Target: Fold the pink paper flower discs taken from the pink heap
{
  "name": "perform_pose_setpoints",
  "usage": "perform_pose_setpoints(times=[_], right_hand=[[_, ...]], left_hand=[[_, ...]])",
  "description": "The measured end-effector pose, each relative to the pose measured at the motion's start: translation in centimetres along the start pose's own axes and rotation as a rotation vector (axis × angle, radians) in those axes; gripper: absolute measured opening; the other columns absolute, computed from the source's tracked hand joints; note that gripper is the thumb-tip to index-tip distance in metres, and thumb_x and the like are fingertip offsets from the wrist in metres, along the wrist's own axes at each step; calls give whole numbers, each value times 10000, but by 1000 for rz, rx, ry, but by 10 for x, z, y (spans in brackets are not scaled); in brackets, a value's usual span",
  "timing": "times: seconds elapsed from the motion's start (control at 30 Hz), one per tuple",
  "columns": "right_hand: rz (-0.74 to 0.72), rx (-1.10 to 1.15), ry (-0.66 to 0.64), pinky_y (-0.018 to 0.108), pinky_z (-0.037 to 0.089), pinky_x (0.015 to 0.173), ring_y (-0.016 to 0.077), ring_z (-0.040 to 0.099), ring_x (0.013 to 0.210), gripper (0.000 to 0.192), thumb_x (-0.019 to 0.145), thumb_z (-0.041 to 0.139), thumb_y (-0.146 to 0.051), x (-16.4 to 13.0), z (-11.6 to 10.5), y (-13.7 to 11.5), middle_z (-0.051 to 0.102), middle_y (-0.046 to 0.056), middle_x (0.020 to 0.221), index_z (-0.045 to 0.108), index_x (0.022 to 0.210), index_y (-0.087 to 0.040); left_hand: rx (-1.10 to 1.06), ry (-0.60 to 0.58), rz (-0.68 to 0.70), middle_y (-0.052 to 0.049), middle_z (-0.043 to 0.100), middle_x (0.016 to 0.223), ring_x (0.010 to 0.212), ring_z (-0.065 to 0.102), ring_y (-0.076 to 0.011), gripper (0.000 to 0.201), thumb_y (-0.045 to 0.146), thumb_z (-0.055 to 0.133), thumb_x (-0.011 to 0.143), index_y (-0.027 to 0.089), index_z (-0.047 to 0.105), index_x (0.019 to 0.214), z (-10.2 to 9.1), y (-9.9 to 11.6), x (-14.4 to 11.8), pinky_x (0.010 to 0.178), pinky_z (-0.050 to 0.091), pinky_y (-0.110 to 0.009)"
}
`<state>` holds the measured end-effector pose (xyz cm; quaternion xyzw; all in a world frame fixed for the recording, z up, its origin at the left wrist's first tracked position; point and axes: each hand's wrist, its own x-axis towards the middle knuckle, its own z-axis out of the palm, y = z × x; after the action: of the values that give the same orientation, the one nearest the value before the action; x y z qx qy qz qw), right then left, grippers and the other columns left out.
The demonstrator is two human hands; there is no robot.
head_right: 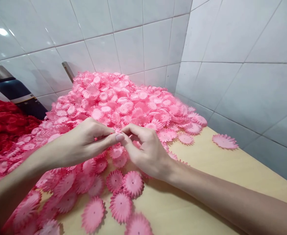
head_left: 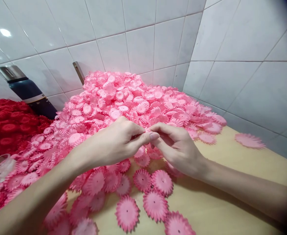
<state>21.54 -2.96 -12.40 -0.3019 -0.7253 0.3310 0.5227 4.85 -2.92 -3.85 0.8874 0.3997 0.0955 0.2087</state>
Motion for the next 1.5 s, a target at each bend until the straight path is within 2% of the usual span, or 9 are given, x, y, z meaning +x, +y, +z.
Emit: perform_pose_setpoints(times=[0.17, 0.43, 0.6, 0.8, 0.93, 1.03, 1.2, 1.37, 1.5], right_hand=[[111, -10, 80, 266, 480, 542, 144, 587, 622, 212, 872, 556, -246, 1, 0, -7, 623, 25, 686, 543, 669, -188], [293, 360, 147, 266, 584, 532, 139, 662, 533, 224, 843, 617, -222, 6, -1, -16, 608, -28, 575, 531, 637, -203], [365, 449, 161, 278, 588, 492, 137, 640, 471, 240, 837, 638, -240, 6, 3, -16, 592, -38, 531, 503, 641, -212], [205, 157, 229, 230, 560, 566, 115, 618, 603, 203, 859, 538, -170, 7, 0, -15, 581, -18, 667, 532, 657, -196], [165, 37, 264, 217, 529, 536, 113, 595, 615, 213, 850, 534, -166, 7, 0, -17, 589, -7, 706, 527, 639, -194], [213, 148, 249, 254, 569, 557, 148, 640, 669, 226, 871, 553, -220, 7, -1, -13, 614, 10, 712, 519, 647, -210], [343, 351, 395, 316, 609, 565, 172, 690, 671, 230, 885, 596, -296, 14, -12, 1, 679, 57, 923, 497, 689, -224], [277, 208, 275, 266, 546, 529, 151, 631, 626, 263, 867, 640, -396, 15, -14, -2, 608, 17, 694, 594, 678, -218], [218, 223, 203, 263, 529, 597, 147, 623, 683, 301, 865, 627, -466, 11, -11, -4, 617, 5, 702, 628, 694, -218]], left_hand=[[-14, 24, -25, 61, 292, 510, 450, 257, -65, 468, 410, 451, 955, 167, 363, 564, 2, 0, -1, 424, 220, -228], [-123, 26, -7, 20, 502, 604, 544, 442, -89, 432, 402, 427, 968, 147, 544, 640, -1, 5, 1, 509, 345, -224], [-37, 43, 49, 14, 525, 602, 529, 463, -88, 425, 344, 415, 981, 141, 578, 644, 0, 7, 0, 513, 358, -229], [256, 261, 112, -2, 500, 639, 522, 421, -81, 381, 189, 468, 952, 127, 526, 580, 10, 16, -1, 510, 327, -248], [173, 220, 74, 26, 449, 572, 485, 376, -74, 410, 249, 436, 975, 147, 469, 579, 13, 15, -2, 485, 310, -243], [94, 190, -18, 56, 312, 495, 444, 268, -73, 446, 333, 432, 975, 170, 381, 563, 8, 16, -5, 434, 243, -245], [-73, 84, -10, 49, 289, 518, 434, 279, -70, 454, 369, 427, 968, 181, 350, 562, -9, 29, -13, 396, 234, -226], [-4, 190, -2, 51, 274, 498, 432, 247, -67, 470, 344, 493, 932, 179, 328, 524, -15, 26, -11, 388, 191, -240], [35, 143, -20, 57, 279, 504, 444, 250, -67, 456, 369, 509, 925, 174, 351, 545, -12, 13, -8, 391, 184, -232]])
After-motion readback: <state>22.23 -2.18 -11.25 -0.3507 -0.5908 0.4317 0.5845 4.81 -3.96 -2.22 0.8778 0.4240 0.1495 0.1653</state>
